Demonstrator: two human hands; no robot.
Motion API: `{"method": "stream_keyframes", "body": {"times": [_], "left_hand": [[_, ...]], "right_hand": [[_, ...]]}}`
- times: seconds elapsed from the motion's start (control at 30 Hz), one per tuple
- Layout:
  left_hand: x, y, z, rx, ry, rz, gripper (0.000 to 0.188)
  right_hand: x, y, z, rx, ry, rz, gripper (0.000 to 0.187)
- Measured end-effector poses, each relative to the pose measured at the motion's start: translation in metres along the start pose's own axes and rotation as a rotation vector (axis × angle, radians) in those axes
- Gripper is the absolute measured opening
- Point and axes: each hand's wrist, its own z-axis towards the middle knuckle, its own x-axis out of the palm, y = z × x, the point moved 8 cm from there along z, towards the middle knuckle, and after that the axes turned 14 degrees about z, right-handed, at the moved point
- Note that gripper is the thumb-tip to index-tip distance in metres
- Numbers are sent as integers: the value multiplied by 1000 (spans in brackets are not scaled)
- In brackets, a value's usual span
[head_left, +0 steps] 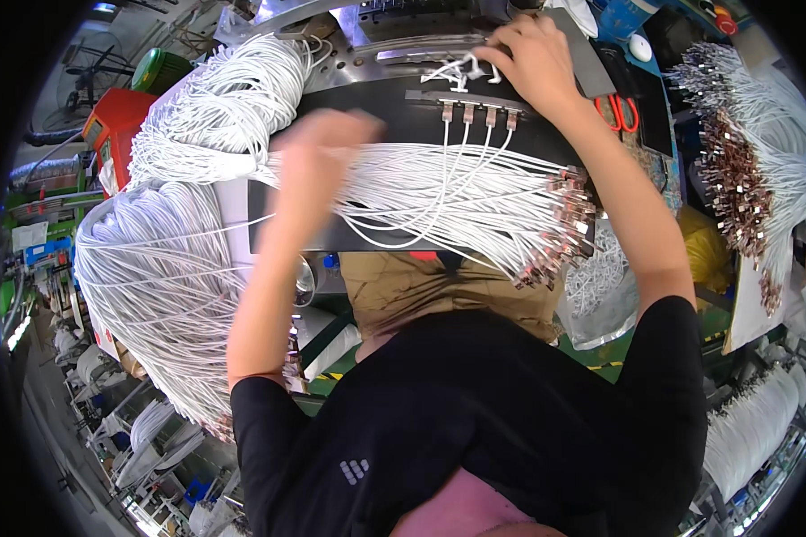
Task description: Sorting and arranging bundles of white wires into a fixture at an assembly station.
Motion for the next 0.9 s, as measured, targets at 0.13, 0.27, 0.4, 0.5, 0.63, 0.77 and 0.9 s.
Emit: {"method": "stream_keyframes", "body": {"times": [0.13, 0.27, 0.4, 0.5, 0.63, 0.77, 0.9], "left_hand": [[71, -95, -41, 544, -96, 201, 22], [88, -93, -33, 502, -164, 318, 20], [87, -74, -12, 321, 10, 376, 16], [77, -55, -1, 314, -20, 488, 22], [72, -41, 60, 223, 8, 599, 24], [74, -47, 113, 317, -83, 529, 27], [75, -36, 133, 161, -28, 477, 31]], "right_hand": [[-29, 2, -40, 11, -17, 337, 24], [-2, 6, -72, 59, 295, 348, 23], [14, -4, -42, 37, 138, 514, 27], [21, -8, 12, -6, -31, 541, 27], [71, -73, 107, 1, -221, 710, 28], [102, -95, 139, 93, -145, 540, 23], [117, -117, 143, -42, -162, 279, 23]]}}
